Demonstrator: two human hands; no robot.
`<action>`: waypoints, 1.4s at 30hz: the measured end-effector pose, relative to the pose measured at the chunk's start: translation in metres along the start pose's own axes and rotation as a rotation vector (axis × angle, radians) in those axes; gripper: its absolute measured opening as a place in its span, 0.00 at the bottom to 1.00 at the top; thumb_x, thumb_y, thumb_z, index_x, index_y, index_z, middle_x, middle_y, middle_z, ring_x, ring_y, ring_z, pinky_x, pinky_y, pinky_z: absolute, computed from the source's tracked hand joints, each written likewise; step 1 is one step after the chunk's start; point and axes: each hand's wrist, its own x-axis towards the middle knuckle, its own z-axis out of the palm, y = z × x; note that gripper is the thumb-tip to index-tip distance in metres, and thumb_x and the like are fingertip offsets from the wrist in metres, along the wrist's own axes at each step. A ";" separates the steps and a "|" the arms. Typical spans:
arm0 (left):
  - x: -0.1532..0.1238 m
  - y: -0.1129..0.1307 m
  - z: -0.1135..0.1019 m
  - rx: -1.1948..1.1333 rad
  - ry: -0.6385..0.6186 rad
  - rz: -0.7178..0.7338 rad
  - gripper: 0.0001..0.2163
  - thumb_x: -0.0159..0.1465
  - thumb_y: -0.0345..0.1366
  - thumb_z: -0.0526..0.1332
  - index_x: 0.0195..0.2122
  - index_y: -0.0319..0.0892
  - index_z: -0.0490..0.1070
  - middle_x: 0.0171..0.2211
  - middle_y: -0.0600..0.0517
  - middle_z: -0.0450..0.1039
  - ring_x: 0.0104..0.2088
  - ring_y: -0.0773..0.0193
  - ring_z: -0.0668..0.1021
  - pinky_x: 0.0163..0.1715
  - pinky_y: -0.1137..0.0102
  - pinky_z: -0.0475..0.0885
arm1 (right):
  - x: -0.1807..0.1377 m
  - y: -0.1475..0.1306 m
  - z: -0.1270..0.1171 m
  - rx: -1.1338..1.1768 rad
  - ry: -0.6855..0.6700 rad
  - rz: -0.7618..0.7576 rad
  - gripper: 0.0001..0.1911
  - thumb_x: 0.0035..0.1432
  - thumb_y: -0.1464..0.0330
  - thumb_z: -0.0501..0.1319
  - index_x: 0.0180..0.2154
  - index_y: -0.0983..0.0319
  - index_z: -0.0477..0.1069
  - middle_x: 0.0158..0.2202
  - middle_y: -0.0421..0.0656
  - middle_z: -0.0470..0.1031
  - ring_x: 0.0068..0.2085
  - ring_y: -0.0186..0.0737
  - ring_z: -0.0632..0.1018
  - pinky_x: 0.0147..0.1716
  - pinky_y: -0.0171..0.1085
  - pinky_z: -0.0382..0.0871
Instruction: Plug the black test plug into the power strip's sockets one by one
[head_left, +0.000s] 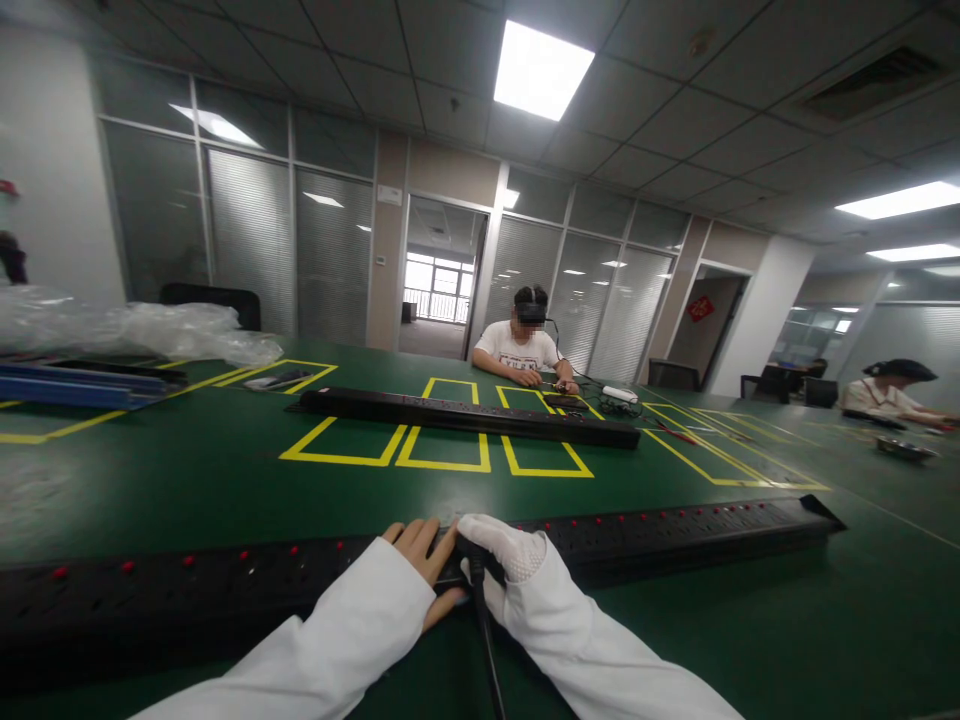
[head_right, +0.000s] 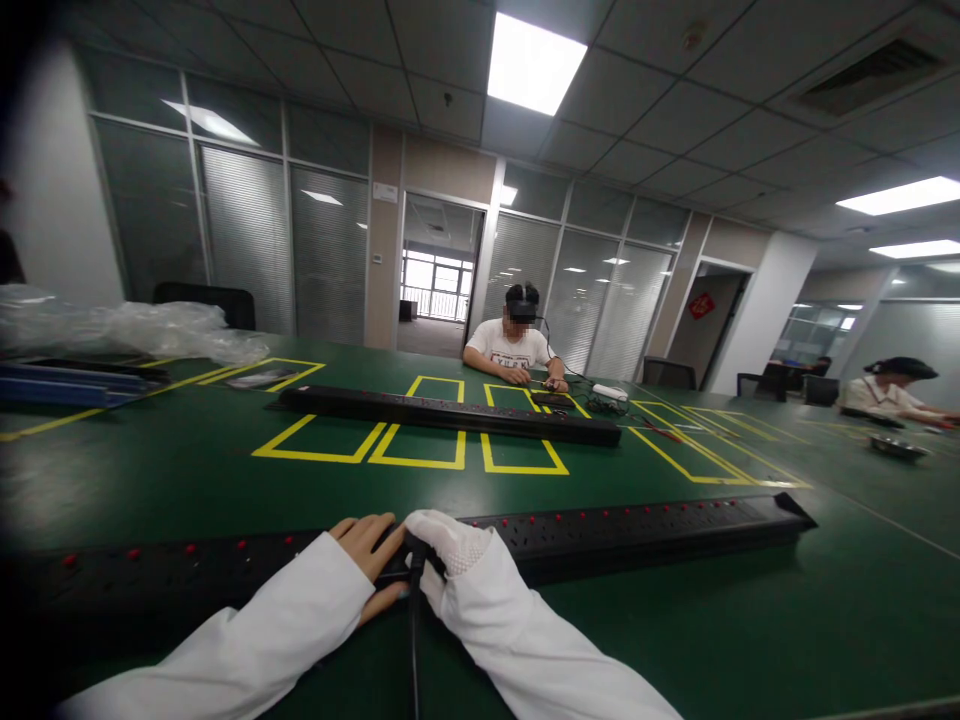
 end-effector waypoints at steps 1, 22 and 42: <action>0.000 0.000 0.000 -0.007 -0.005 -0.002 0.27 0.57 0.45 0.60 0.57 0.41 0.62 0.52 0.40 0.68 0.48 0.48 0.72 0.46 0.55 0.64 | 0.000 0.000 0.000 -0.007 -0.003 -0.001 0.26 0.55 0.72 0.56 0.55 0.50 0.62 0.50 0.38 0.72 0.50 0.37 0.74 0.52 0.33 0.69; 0.001 -0.001 -0.002 -0.068 -0.054 -0.019 0.28 0.57 0.49 0.61 0.56 0.41 0.64 0.53 0.39 0.68 0.50 0.47 0.70 0.47 0.55 0.64 | -0.001 0.006 0.005 -0.131 0.022 -0.078 0.24 0.56 0.70 0.56 0.55 0.55 0.61 0.50 0.42 0.72 0.50 0.36 0.74 0.50 0.34 0.69; 0.002 -0.004 0.011 -0.028 0.006 0.012 0.27 0.57 0.48 0.60 0.55 0.42 0.64 0.51 0.40 0.69 0.47 0.47 0.72 0.43 0.55 0.65 | -0.002 0.010 0.008 -0.152 -0.031 -0.020 0.23 0.59 0.68 0.54 0.56 0.56 0.61 0.53 0.42 0.69 0.52 0.38 0.72 0.51 0.38 0.69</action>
